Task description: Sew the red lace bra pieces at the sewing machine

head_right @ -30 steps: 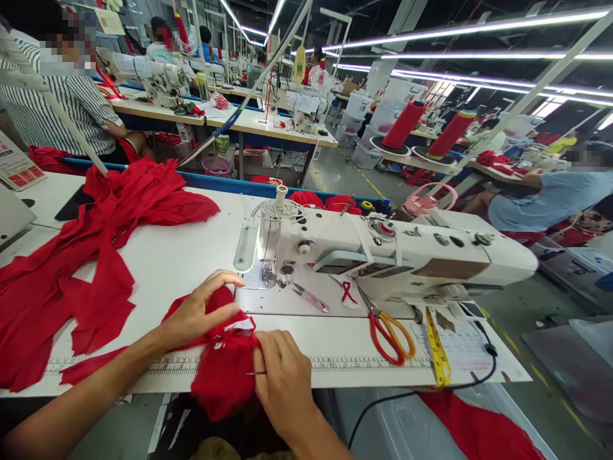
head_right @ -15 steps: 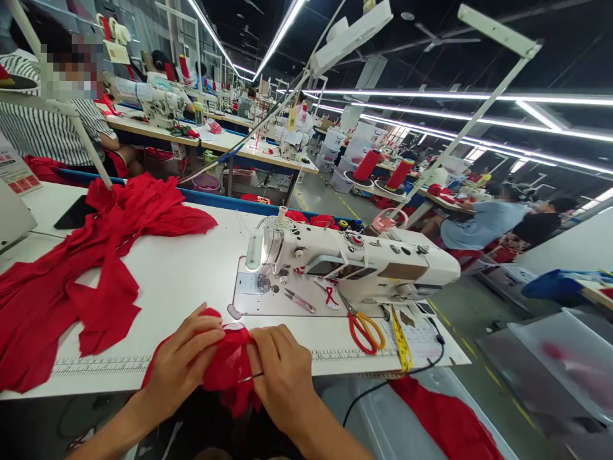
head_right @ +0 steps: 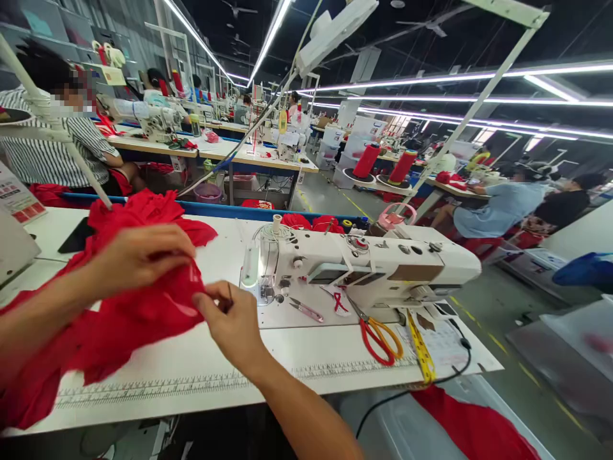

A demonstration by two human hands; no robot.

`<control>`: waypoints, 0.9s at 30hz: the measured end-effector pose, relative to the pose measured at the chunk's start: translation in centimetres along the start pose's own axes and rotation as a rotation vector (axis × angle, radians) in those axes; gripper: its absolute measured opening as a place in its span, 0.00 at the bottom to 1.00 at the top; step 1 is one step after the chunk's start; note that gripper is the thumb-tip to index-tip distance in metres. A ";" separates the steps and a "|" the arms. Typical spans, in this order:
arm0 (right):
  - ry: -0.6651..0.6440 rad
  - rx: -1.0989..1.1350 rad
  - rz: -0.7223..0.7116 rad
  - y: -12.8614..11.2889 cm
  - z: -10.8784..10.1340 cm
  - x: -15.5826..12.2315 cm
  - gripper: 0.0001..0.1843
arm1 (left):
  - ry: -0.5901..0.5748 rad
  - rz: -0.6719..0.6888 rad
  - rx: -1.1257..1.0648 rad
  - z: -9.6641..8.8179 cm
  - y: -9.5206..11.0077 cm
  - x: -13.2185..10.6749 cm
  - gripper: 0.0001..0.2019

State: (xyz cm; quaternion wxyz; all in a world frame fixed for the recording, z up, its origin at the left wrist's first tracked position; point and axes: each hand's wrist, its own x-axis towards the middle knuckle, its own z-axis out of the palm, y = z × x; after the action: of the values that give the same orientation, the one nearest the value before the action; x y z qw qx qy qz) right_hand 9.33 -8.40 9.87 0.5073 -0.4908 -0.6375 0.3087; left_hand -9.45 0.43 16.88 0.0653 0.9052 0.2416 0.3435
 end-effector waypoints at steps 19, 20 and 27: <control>0.010 -0.638 -0.479 10.7 -8.0 -5.8 0.13 | 0.284 0.216 0.224 15.5 3.2 -5.7 0.10; 0.008 -0.619 -0.470 10.5 -8.0 -5.9 0.12 | 0.308 0.244 0.241 15.5 3.3 -5.9 0.10; -0.072 -0.315 -0.265 7.7 -8.0 -5.2 0.12 | 0.361 0.406 0.306 15.2 3.9 -5.9 0.11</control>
State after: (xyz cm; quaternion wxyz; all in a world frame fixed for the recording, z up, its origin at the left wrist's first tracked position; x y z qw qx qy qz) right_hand 19.33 -11.62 3.52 0.4373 -0.4647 -0.7546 0.1530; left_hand -1.82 -5.10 2.98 -0.1854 0.8586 0.1124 0.4645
